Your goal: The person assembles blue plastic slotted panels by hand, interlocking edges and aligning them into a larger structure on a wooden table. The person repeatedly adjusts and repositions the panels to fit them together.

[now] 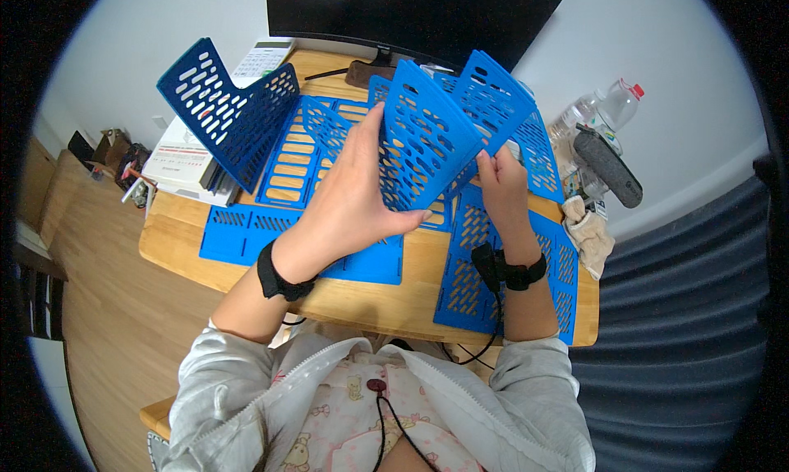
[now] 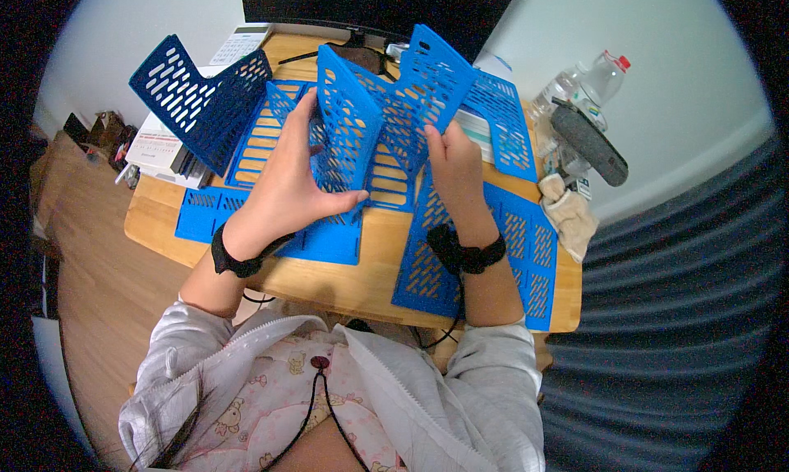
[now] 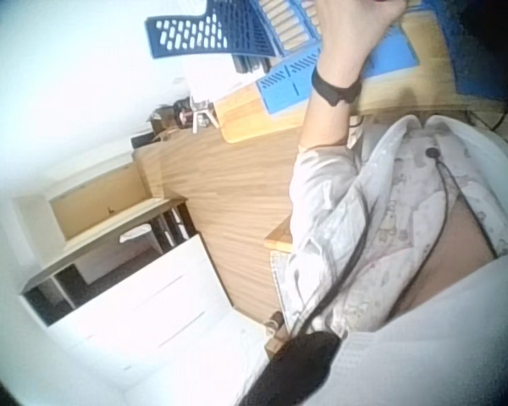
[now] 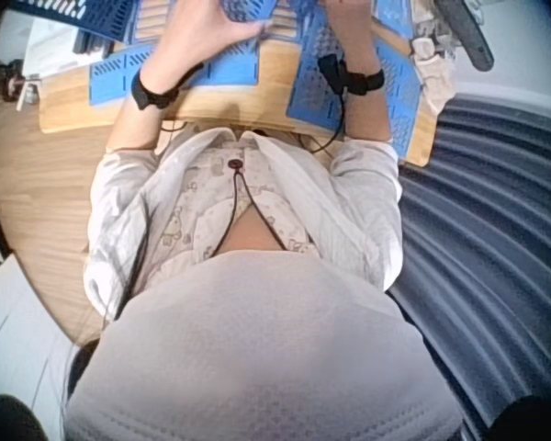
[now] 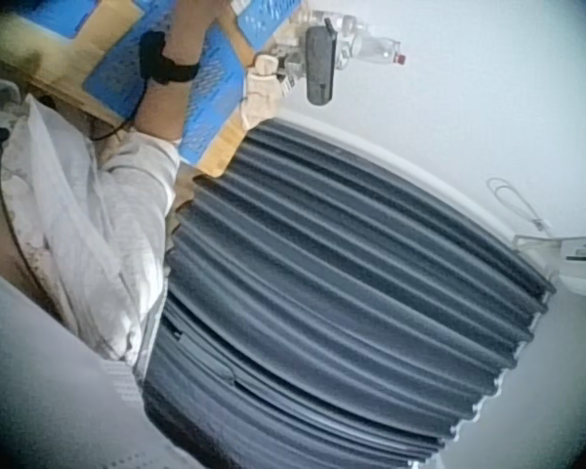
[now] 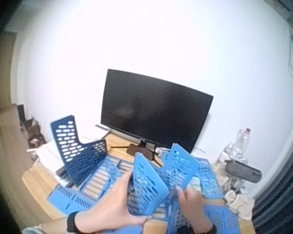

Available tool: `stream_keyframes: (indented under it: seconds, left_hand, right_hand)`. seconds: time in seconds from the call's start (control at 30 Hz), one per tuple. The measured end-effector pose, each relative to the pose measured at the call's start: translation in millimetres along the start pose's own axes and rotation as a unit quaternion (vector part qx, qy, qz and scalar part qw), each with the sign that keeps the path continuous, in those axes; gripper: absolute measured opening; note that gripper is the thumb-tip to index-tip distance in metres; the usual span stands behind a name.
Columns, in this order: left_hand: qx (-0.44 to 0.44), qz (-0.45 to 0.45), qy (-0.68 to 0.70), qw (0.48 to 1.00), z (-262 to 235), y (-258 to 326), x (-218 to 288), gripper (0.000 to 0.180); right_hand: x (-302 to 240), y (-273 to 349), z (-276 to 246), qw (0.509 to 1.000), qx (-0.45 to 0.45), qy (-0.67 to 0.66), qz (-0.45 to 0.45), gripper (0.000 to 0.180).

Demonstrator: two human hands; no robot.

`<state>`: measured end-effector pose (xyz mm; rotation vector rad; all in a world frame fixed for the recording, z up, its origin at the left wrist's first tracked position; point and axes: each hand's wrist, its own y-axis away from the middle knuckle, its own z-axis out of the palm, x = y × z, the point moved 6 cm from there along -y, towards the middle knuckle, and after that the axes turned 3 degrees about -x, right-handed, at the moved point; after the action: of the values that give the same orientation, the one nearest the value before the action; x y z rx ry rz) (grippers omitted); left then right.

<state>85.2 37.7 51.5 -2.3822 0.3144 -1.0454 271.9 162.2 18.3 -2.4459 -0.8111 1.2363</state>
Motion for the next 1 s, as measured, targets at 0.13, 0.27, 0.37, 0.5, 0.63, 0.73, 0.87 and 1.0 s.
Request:
stream_keyframes:
  seconds: [0.13, 0.27, 0.37, 0.5, 0.63, 0.73, 0.87, 1.0]
  left_hand:
    - [-0.001, -0.002, 0.005, 1.0, 1, 2, -4, 0.111]
    - [-0.003, -0.013, 0.015, 1.0, 2, 3, -8, 0.111]
    - [0.012, 0.003, 0.013, 1.0, 1, 3, -7, 0.109]
    - [0.017, 0.005, 0.007, 1.0, 1, 4, -8, 0.108]
    - [0.016, 0.001, 0.015, 1.0, 0, 5, -10, 0.109]
    - [0.02, 0.0, 0.02, 1.0, 0, 7, -12, 0.109]
    - [0.026, 0.011, 0.022, 0.999, -1, 8, -13, 0.109]
    - [0.045, -0.009, 0.069, 0.997, -12, 13, -17, 0.11]
  right_hand:
    - [2, -1, 1, 1.0, 0.016, -0.008, -0.011, 0.022]
    - [5, -2, 1, 1.0, 0.008, 0.003, 0.008, 0.022]
    - [-3, -1, -3, 0.998, 0.011, 0.049, -0.034, 0.021]
    - [-2, 0, -3, 0.999, 0.015, 0.038, -0.021, 0.02]
    - [3, -1, -1, 0.999, 0.023, 0.036, -0.016, 0.021]
    - [6, -2, -1, 0.999, 0.023, 0.04, -0.013, 0.025]
    - [3, -1, -4, 0.998, 0.031, 0.053, -0.015, 0.026]
    - [-4, -2, -6, 0.998, 0.024, 0.053, -0.021, 0.026]
